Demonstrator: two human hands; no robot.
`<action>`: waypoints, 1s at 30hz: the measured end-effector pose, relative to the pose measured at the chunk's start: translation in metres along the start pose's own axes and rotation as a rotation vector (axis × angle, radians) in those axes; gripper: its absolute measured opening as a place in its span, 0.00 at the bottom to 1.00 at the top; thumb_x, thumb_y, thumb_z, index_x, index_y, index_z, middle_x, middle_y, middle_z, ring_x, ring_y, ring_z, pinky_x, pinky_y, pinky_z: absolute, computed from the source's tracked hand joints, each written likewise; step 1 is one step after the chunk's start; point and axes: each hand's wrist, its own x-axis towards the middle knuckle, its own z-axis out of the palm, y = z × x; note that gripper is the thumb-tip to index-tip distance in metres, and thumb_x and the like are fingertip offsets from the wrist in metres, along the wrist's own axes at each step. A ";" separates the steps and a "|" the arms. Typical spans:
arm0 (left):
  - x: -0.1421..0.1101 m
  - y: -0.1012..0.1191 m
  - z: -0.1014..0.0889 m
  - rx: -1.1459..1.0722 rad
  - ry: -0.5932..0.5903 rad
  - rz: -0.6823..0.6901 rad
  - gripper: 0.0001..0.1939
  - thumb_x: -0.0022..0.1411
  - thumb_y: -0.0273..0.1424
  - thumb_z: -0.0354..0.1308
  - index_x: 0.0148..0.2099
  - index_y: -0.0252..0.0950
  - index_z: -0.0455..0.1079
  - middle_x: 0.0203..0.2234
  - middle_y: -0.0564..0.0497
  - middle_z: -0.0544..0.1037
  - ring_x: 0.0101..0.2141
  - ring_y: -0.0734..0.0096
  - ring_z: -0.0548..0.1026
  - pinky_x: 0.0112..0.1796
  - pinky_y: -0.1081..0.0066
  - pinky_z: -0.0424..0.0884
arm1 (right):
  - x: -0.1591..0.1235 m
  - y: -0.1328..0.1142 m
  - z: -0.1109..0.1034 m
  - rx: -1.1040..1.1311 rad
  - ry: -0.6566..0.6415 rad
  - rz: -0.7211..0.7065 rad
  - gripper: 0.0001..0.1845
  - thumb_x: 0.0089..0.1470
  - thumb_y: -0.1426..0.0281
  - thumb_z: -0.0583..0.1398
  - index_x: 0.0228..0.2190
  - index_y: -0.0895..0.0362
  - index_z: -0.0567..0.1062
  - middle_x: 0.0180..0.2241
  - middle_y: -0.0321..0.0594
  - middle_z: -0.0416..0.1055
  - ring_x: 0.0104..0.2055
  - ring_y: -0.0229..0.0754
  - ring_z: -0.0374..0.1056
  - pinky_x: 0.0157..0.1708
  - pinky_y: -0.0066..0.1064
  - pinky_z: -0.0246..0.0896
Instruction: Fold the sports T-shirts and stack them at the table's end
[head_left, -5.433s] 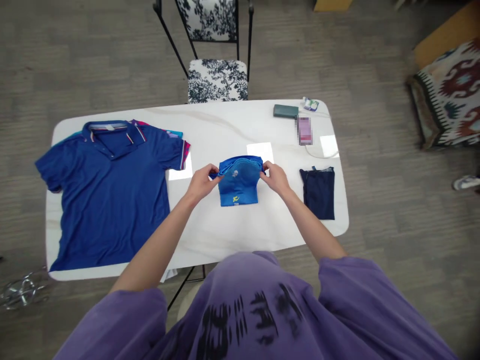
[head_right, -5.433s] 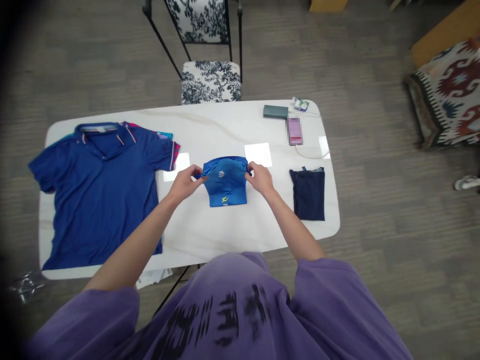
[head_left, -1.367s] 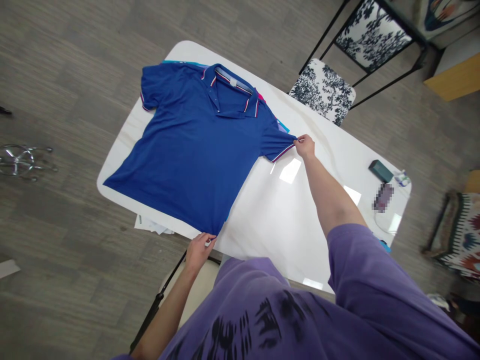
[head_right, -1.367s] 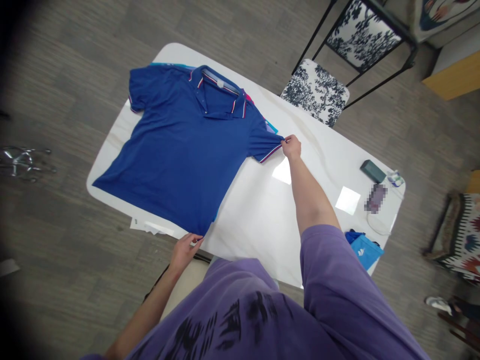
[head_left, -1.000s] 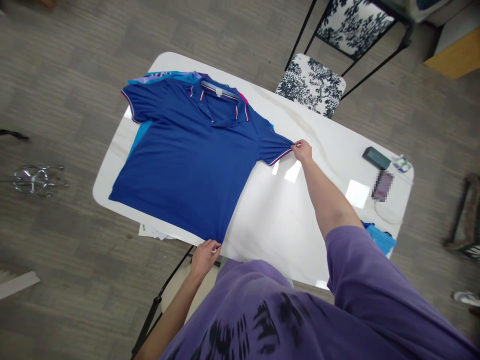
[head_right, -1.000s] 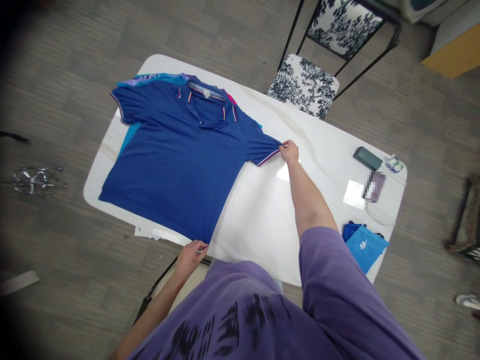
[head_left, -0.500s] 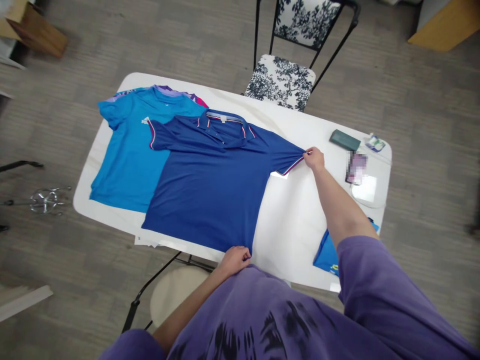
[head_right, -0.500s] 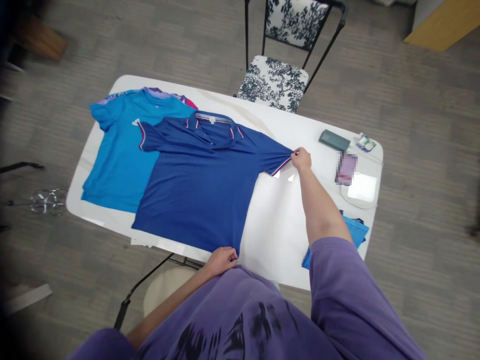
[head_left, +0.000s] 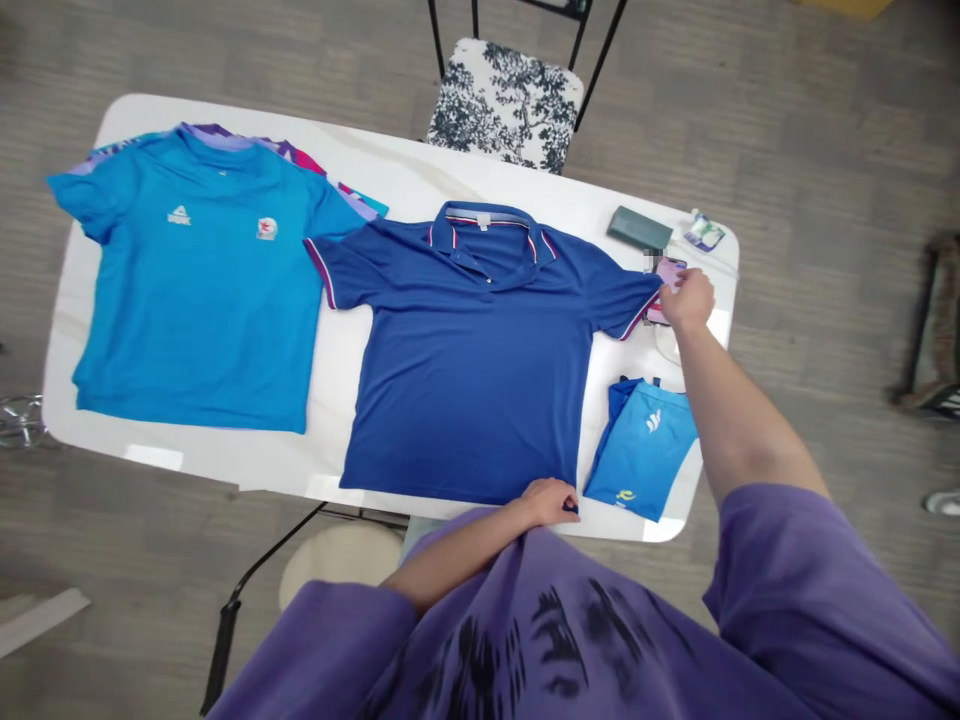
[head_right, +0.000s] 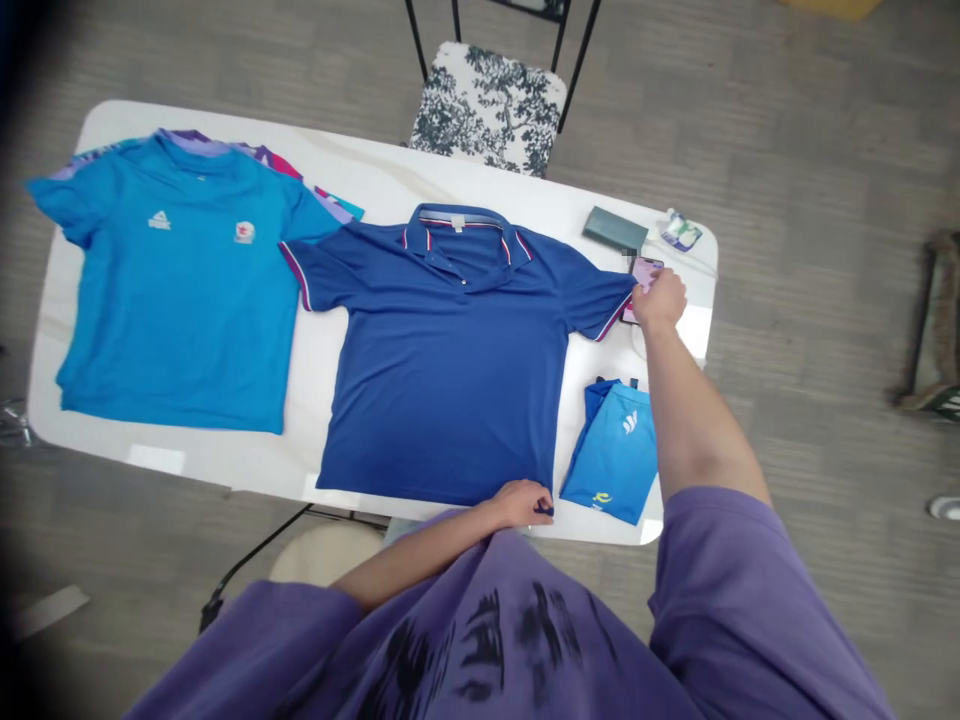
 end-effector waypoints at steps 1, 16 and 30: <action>-0.006 0.001 -0.008 0.015 0.042 0.017 0.10 0.63 0.46 0.68 0.47 0.59 0.84 0.47 0.42 0.87 0.48 0.54 0.87 0.48 0.54 0.80 | -0.017 -0.004 -0.004 0.005 0.029 -0.025 0.26 0.70 0.64 0.58 0.63 0.65 0.72 0.60 0.64 0.72 0.62 0.56 0.68 0.64 0.52 0.64; -0.292 -0.173 -0.144 0.700 0.762 -0.342 0.56 0.70 0.59 0.61 0.87 0.37 0.47 0.83 0.34 0.48 0.82 0.37 0.44 0.76 0.37 0.53 | -0.522 -0.099 0.066 0.225 -0.409 -0.547 0.68 0.62 0.40 0.66 0.83 0.53 0.37 0.84 0.54 0.35 0.84 0.73 0.39 0.79 0.70 0.42; -0.121 -0.091 -0.459 0.611 0.858 -0.011 0.37 0.82 0.47 0.43 0.83 0.35 0.56 0.79 0.39 0.61 0.80 0.53 0.54 0.78 0.48 0.52 | -0.202 -0.261 0.050 0.273 -0.179 -0.314 0.40 0.78 0.50 0.46 0.80 0.56 0.54 0.81 0.53 0.52 0.84 0.54 0.45 0.82 0.61 0.38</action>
